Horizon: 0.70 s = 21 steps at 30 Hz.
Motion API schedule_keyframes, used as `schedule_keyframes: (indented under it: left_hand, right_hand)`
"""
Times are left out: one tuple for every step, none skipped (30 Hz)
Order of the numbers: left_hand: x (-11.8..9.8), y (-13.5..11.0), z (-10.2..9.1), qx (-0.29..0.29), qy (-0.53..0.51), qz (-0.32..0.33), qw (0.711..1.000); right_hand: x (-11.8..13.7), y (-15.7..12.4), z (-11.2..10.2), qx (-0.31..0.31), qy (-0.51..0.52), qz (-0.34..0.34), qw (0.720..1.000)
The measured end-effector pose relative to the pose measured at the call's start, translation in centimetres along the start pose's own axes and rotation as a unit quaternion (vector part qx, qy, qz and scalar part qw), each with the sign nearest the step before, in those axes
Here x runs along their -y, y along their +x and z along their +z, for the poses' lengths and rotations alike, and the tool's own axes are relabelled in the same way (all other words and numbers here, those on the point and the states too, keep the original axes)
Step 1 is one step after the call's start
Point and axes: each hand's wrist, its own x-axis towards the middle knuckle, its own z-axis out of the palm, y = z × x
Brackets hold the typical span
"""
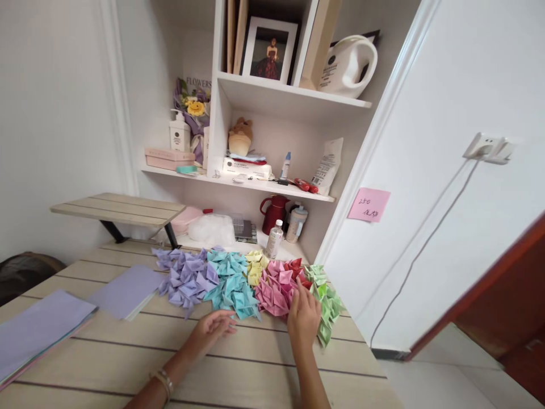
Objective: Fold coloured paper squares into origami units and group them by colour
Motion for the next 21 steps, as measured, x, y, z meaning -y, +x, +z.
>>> schedule_keyframes:
  left_hand:
    - [-0.2, -0.4, 0.2, -0.005, 0.011, 0.007, 1.0]
    - [-0.4, -0.9, 0.3, -0.011, 0.025, 0.018, 0.999]
    - [-0.8, -1.4, 0.0, -0.021, 0.047, 0.032, 0.998]
    - [-1.2, -2.0, -0.6, -0.03, 0.079, 0.049, 0.995]
    - [-1.7, -2.6, -1.8, -0.054, 0.129, 0.072, 0.987]
    - [-2.3, -3.3, -3.4, -0.085, 0.198, 0.103, 0.971]
    - [-2.9, -4.0, -5.6, -0.121, 0.275, 0.139, 0.944]
    - [-3.5, -4.8, -8.2, -0.16, 0.35, 0.174, 0.907]
    - [-4.0, -5.6, -11.1, -0.203, 0.416, 0.204, 0.863]
    - [-4.4, -6.5, -14.2, -0.249, 0.481, 0.219, 0.812]
    - [-4.6, -7.4, -17.2, -0.289, 0.541, 0.226, 0.757]
    - [-4.7, -8.2, -20.1, -0.338, 0.594, 0.223, 0.696]
    - [-4.6, -9.0, -22.6, -0.384, 0.637, 0.2, 0.637]
    - [-4.4, -9.7, -24.6, -0.413, 0.67, 0.171, 0.593]
    - [-4.2, -10.3, -26.0, -0.417, 0.695, 0.138, 0.57]
    - [-4.0, -10.9, -27.0, -0.403, 0.714, 0.107, 0.563]
    - [-3.9, -11.3, -27.4, -0.377, 0.731, 0.087, 0.562]
    - [-4.0, -11.7, -27.5, -0.351, 0.746, 0.069, 0.562]
    - [-4.1, -12.0, -27.2, -0.322, 0.757, 0.053, 0.565]
    - [-4.4, -12.3, -26.8, -0.298, 0.765, 0.04, 0.57]
    - [-4.8, -12.5, -26.2, -0.275, 0.769, 0.027, 0.577]
  right_hand:
    - [0.0, 0.0, -0.1, -0.013, 0.005, 0.009, 1.0]
    - [0.1, 0.0, -0.2, -0.025, 0.012, 0.014, 1.0]
    - [0.3, -0.1, -0.2, -0.037, 0.02, 0.013, 0.999]
    - [0.6, -0.2, -0.2, -0.047, 0.028, 0.008, 0.998]
    - [0.9, -0.4, -0.2, -0.053, 0.034, -0.002, 0.998]
    - [1.3, -0.7, -0.1, -0.055, 0.039, -0.016, 0.998]
    - [1.7, -1.2, 0.0, -0.051, 0.045, -0.035, 0.997]
    - [2.3, -1.7, 0.2, -0.041, 0.053, -0.061, 0.996]
    - [3.0, -2.3, 0.4, -0.023, 0.065, -0.092, 0.993]
    - [3.8, -3.0, 0.5, 0.003, 0.081, -0.128, 0.988]
    - [4.6, -3.7, 0.7, 0.036, 0.102, -0.166, 0.98]
    - [5.5, -4.5, 0.9, 0.074, 0.124, -0.203, 0.969]
    - [6.4, -5.1, 0.9, 0.113, 0.145, -0.236, 0.954]
    - [7.2, -5.7, 1.0, 0.15, 0.164, -0.262, 0.939]
    - [8.0, -6.2, 1.0, 0.183, 0.18, -0.282, 0.924]
    - [8.6, -6.6, 1.0, 0.211, 0.194, -0.296, 0.911]
    - [9.2, -6.8, 0.9, 0.234, 0.205, -0.306, 0.9]
    - [9.5, -7.0, 0.9, 0.252, 0.214, -0.314, 0.89]
    - [9.8, -7.0, 0.8, 0.266, 0.22, -0.32, 0.882]
    - [10.0, -7.0, 0.8, 0.275, 0.225, -0.325, 0.876]
    - [10.0, -7.0, 0.7, 0.28, 0.228, -0.326, 0.874]
